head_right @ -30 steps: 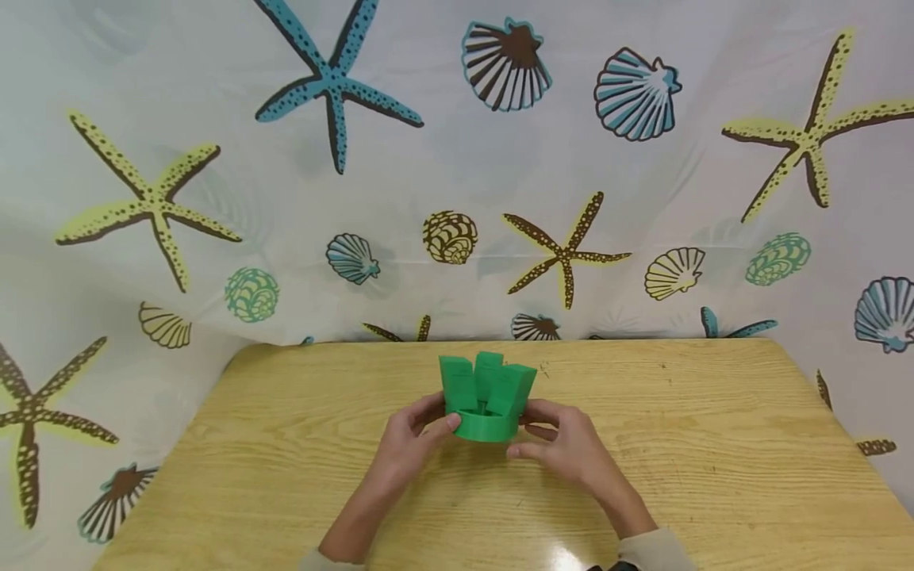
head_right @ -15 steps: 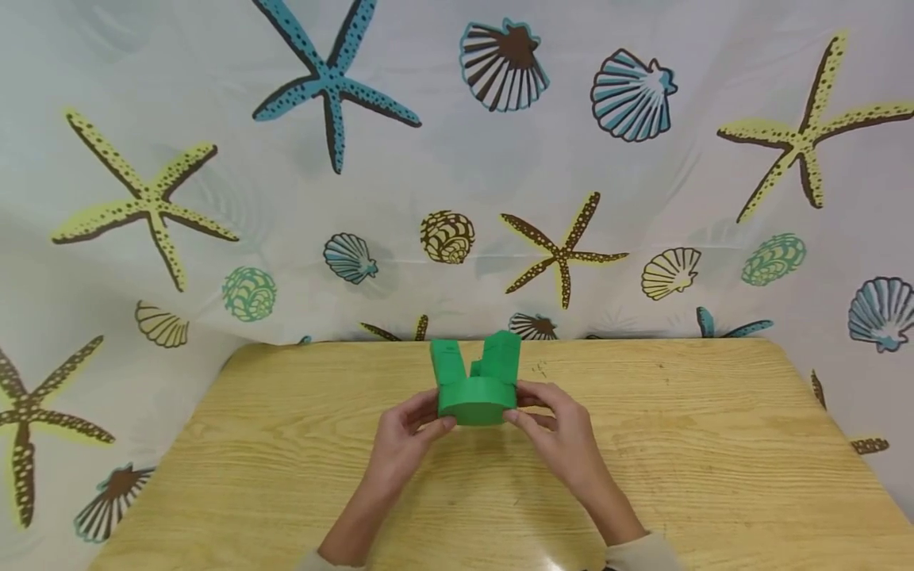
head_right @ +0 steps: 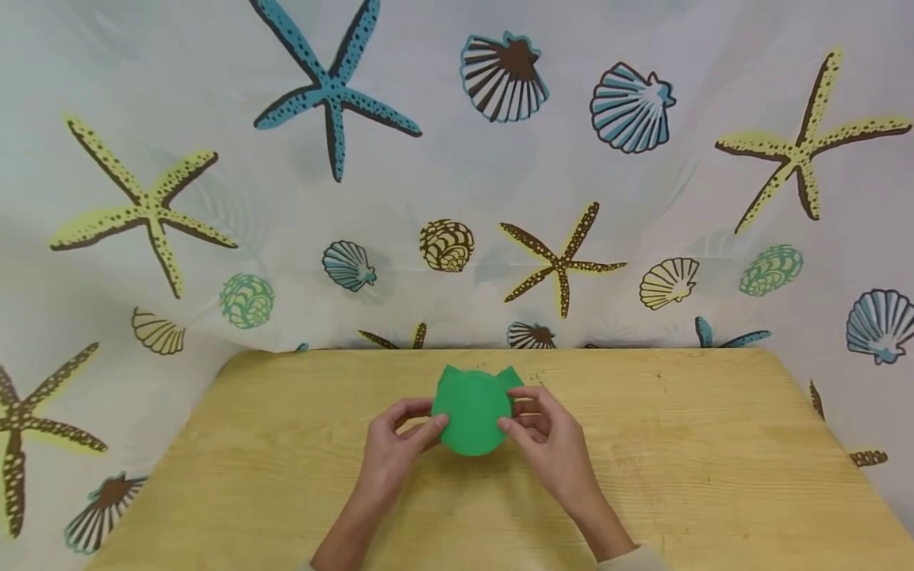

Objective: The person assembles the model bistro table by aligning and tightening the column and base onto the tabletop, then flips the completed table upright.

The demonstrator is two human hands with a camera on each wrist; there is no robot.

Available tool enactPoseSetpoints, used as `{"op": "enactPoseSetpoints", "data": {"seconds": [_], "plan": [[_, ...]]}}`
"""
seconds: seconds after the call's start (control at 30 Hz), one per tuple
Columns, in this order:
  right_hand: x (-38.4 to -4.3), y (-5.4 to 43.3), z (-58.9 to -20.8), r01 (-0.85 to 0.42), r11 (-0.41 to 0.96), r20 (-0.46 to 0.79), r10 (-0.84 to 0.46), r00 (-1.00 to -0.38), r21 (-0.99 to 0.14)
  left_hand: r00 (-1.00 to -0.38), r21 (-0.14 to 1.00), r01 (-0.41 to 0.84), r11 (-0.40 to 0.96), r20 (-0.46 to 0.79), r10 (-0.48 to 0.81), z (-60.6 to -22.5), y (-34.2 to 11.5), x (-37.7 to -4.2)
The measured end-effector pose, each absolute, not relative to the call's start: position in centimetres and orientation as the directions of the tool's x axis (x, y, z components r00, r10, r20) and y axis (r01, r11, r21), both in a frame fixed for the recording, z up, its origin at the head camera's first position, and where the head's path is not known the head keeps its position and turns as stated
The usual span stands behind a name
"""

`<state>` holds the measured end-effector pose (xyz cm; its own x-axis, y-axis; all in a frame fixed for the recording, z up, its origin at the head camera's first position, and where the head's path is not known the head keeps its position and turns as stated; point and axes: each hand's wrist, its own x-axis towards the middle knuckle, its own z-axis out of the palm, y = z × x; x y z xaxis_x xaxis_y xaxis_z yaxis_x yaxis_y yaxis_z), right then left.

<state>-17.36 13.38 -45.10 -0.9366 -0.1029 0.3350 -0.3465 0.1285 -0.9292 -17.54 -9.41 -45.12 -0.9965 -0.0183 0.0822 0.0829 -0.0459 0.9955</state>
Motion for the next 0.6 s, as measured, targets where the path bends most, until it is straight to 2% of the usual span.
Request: {"op": "enactPoseSetpoints", "data": {"seconds": [0.2,0.37,0.6], "plan": [[-16.92,13.36,-45.38,-0.393,0.071,0.377,-0.169,-0.911,-0.917,-0.991,0.988,0.124,-0.091,0.128,0.045,-45.17,-9.82,-17.00],[-17.11,13.43,-45.58,-0.391,0.062,0.370,-0.211,-0.905,-0.918,-0.987,0.992,0.123,-0.016,0.124,0.101,-44.83,-10.17,-17.05],[-17.28,13.65,-46.12,-0.353,0.112,0.320,-0.234,-0.918,-0.929,-0.982,0.985,0.158,0.070,0.149,0.114,-45.52,-10.19,-17.20]]}}
